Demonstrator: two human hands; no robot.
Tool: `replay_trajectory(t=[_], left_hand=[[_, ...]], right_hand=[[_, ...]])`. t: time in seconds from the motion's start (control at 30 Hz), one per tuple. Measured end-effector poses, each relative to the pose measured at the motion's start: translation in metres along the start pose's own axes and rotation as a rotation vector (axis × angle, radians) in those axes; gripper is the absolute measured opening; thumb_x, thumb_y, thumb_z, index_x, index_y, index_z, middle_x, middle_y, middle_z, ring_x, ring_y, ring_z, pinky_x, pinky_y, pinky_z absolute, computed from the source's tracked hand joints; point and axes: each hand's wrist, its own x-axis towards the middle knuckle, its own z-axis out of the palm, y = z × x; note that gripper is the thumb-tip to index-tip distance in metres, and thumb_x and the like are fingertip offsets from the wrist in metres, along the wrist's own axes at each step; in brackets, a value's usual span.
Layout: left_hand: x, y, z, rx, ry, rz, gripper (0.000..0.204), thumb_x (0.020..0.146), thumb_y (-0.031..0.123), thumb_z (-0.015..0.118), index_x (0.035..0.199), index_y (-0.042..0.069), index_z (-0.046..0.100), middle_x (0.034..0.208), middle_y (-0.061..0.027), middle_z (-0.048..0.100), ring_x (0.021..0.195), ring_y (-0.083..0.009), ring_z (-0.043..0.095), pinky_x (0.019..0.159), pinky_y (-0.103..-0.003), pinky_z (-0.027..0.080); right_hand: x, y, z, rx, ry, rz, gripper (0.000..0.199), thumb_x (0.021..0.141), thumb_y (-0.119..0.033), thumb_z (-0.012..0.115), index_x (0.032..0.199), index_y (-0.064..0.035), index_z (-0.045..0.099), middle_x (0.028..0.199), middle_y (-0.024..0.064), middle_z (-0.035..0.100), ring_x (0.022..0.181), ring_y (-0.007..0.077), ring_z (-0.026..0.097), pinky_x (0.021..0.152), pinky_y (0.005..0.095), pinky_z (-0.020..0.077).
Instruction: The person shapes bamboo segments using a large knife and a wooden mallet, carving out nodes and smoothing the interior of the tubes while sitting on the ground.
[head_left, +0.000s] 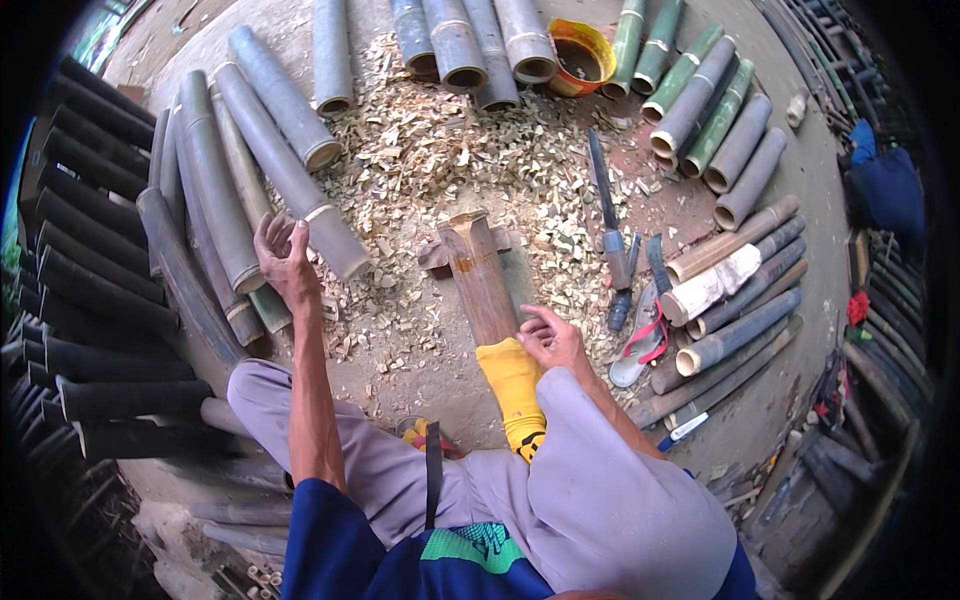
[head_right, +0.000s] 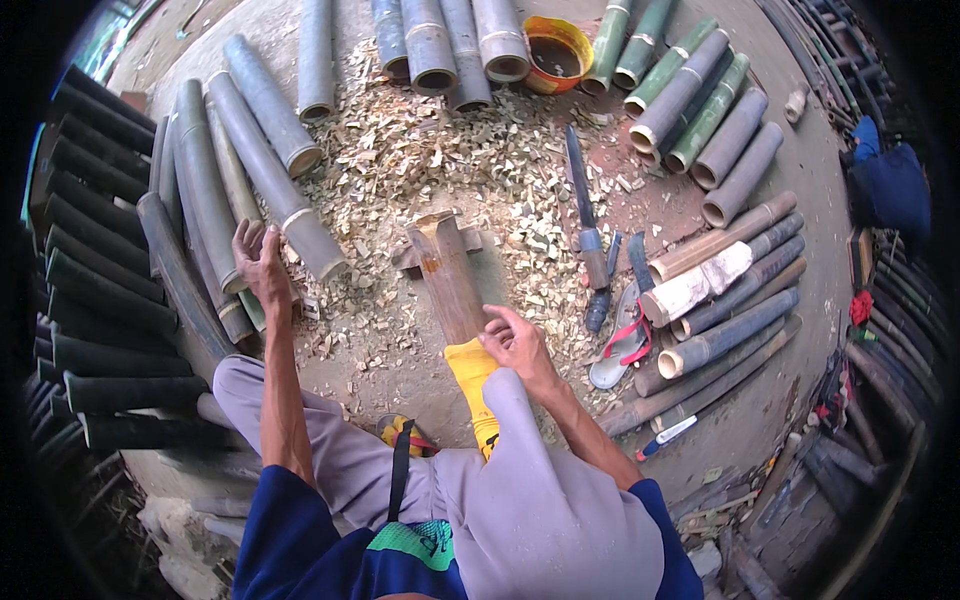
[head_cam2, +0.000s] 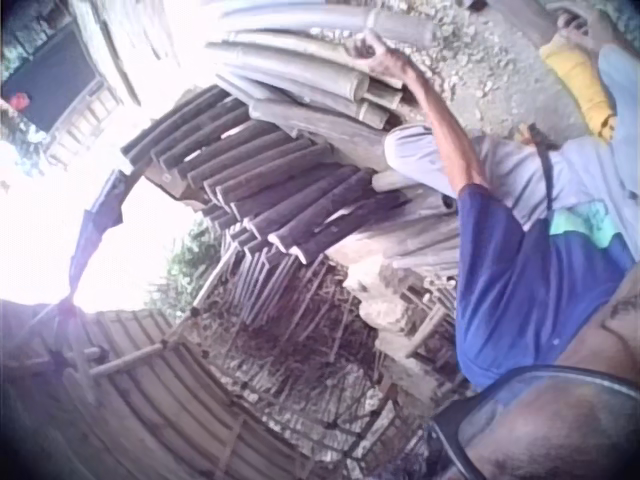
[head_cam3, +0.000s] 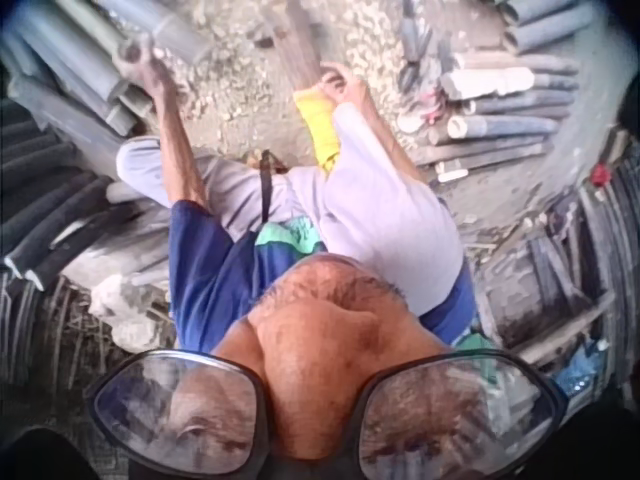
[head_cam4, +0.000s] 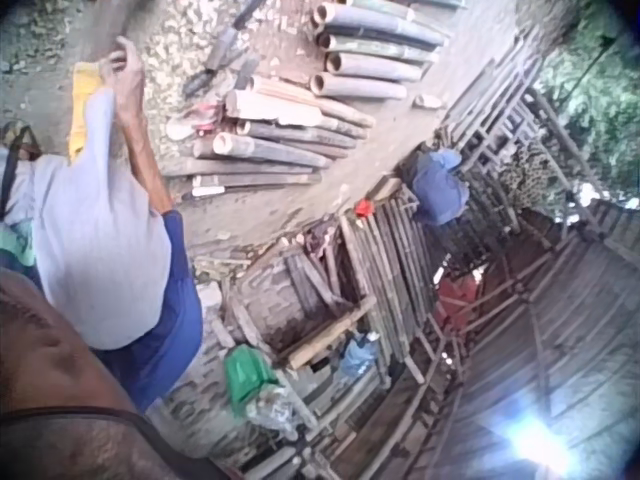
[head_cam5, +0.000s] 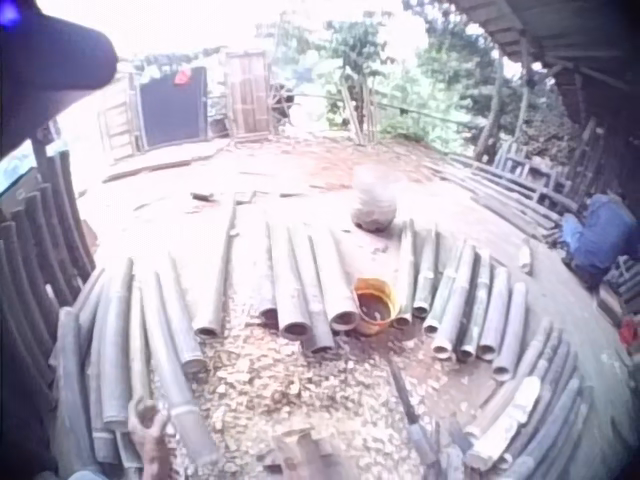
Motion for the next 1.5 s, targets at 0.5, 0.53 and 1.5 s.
replay_trajectory(t=[0.5,0.53,1.5], left_hand=[[-0.207,-0.034,0.038,0.089,-0.783,-0.452,0.033,0.080,0.005,0.066,0.111,-0.004,0.058,0.099,-0.0111,0.063,0.087,-0.0156,0.059,0.077,-0.027,0.049],[-0.205,-0.030,0.040,0.085,-0.797,-0.443,0.033,0.080,0.004,0.066,0.111,-0.004,0.058,0.099,-0.0110,0.063,0.087,-0.0155,0.059,0.077,-0.027,0.049],[-0.190,-0.008,0.049,0.149,-0.862,-0.333,0.028,0.083,0.002,0.063,0.110,-0.003,0.059,0.092,-0.0068,0.064,0.081,-0.0116,0.060,0.072,-0.024,0.048]], right_hand=[[-0.178,0.185,-0.050,-0.406,0.662,0.273,0.045,0.074,-0.009,0.065,0.118,-0.0003,0.054,0.099,0.0179,0.061,0.091,0.0300,0.060,0.081,0.0400,0.0492],[-0.198,0.206,-0.047,-0.488,0.754,0.300,0.046,0.073,-0.008,0.064,0.117,-0.0003,0.054,0.101,0.0192,0.060,0.097,0.0334,0.058,0.086,0.0422,0.0471],[-0.180,0.212,-0.092,-0.447,1.214,0.593,0.063,0.075,-0.018,0.066,0.130,0.0011,0.042,0.117,0.0295,0.052,0.110,0.0428,0.050,0.096,0.0466,0.0398]])
